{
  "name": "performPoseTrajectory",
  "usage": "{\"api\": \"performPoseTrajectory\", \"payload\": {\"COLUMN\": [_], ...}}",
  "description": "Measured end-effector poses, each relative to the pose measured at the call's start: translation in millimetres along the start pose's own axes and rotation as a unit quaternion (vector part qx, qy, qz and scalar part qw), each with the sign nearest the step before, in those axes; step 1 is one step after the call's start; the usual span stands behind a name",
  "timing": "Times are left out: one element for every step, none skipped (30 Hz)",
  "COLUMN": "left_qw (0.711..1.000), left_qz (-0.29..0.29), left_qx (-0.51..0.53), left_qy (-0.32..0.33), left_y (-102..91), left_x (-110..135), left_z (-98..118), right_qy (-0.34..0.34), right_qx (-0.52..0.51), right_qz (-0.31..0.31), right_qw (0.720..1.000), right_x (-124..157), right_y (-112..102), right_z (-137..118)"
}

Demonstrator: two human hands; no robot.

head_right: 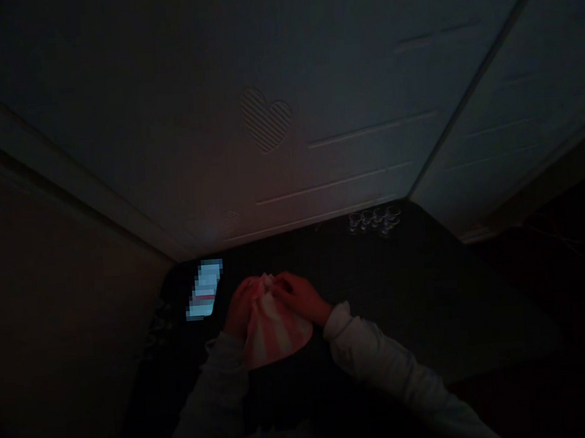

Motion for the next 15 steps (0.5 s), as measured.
{"api": "performPoseTrajectory", "payload": {"left_qw": [1.000, 1.000, 1.000, 1.000, 1.000, 1.000, 1.000, 1.000, 1.000, 1.000, 1.000, 1.000, 1.000, 1.000, 1.000], "left_qz": [0.002, 0.004, 0.007, 0.009, 0.012, 0.013, 0.015, 0.017, 0.016, 0.014, 0.013, 0.010, 0.009, 0.008, 0.009], "left_qx": [-0.001, 0.000, 0.001, 0.001, 0.002, 0.003, 0.005, 0.006, 0.007, 0.007, 0.009, 0.009, 0.010, 0.010, 0.010], "left_qy": [0.003, 0.004, 0.003, 0.002, -0.001, -0.004, -0.007, -0.010, -0.012, -0.012, -0.012, -0.011, -0.010, -0.010, -0.010], "left_y": [-0.5, -1.0, -1.7, -2.3, -2.8, -3.2, -3.5, -3.8, -3.7, -3.2, -2.8, -2.4, -2.0, -1.8, -1.9], "left_x": [0.5, 0.9, 1.2, 1.3, 1.3, 1.1, 0.8, 0.4, 0.0, -0.4, -0.8, -1.0, -1.1, -1.0, -0.8], "left_z": [1.2, 2.2, 2.7, 2.8, 2.6, 2.0, 1.0, -0.3, -1.6, -2.5, -3.4, -4.0, -4.4, -4.4, -4.1], "right_qy": [0.001, 0.002, 0.003, 0.003, 0.002, 0.001, 0.001, 0.001, 0.002, 0.004, 0.005, 0.006, 0.005, 0.003, 0.001], "right_qx": [0.001, 0.002, 0.004, 0.006, 0.007, 0.007, 0.007, 0.006, 0.003, -0.001, -0.005, -0.009, -0.012, -0.013, -0.013], "right_qz": [0.001, 0.002, 0.003, 0.002, 0.002, 0.001, 0.001, 0.000, -0.001, -0.002, -0.002, -0.003, -0.004, -0.003, -0.002], "right_qw": [1.000, 1.000, 1.000, 1.000, 1.000, 1.000, 1.000, 1.000, 1.000, 1.000, 1.000, 1.000, 1.000, 1.000, 1.000], "right_x": [0.0, -0.1, -0.1, -0.1, -0.1, -0.1, -0.1, -0.1, -0.1, -0.1, -0.2, -0.2, -0.3, -0.3, -0.4], "right_y": [-0.1, -0.1, -0.3, -0.1, 0.0, 0.0, 0.0, 0.1, 0.3, 0.5, 0.7, 1.0, 1.3, 1.3, 1.4], "right_z": [0.1, 0.1, 0.0, -0.2, -0.6, -0.9, -1.0, -0.8, -0.4, 0.1, 0.6, 1.1, 1.2, 1.1, 0.8]}}
Point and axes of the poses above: each hand's wrist, its own x-axis away from the middle knuckle, its own y-axis out of the palm, z = x × y, the point moved 9 cm from there along -x, towards the middle knuckle, and after that the axes turned 4 degrees about -y, right-handed, at the moved point
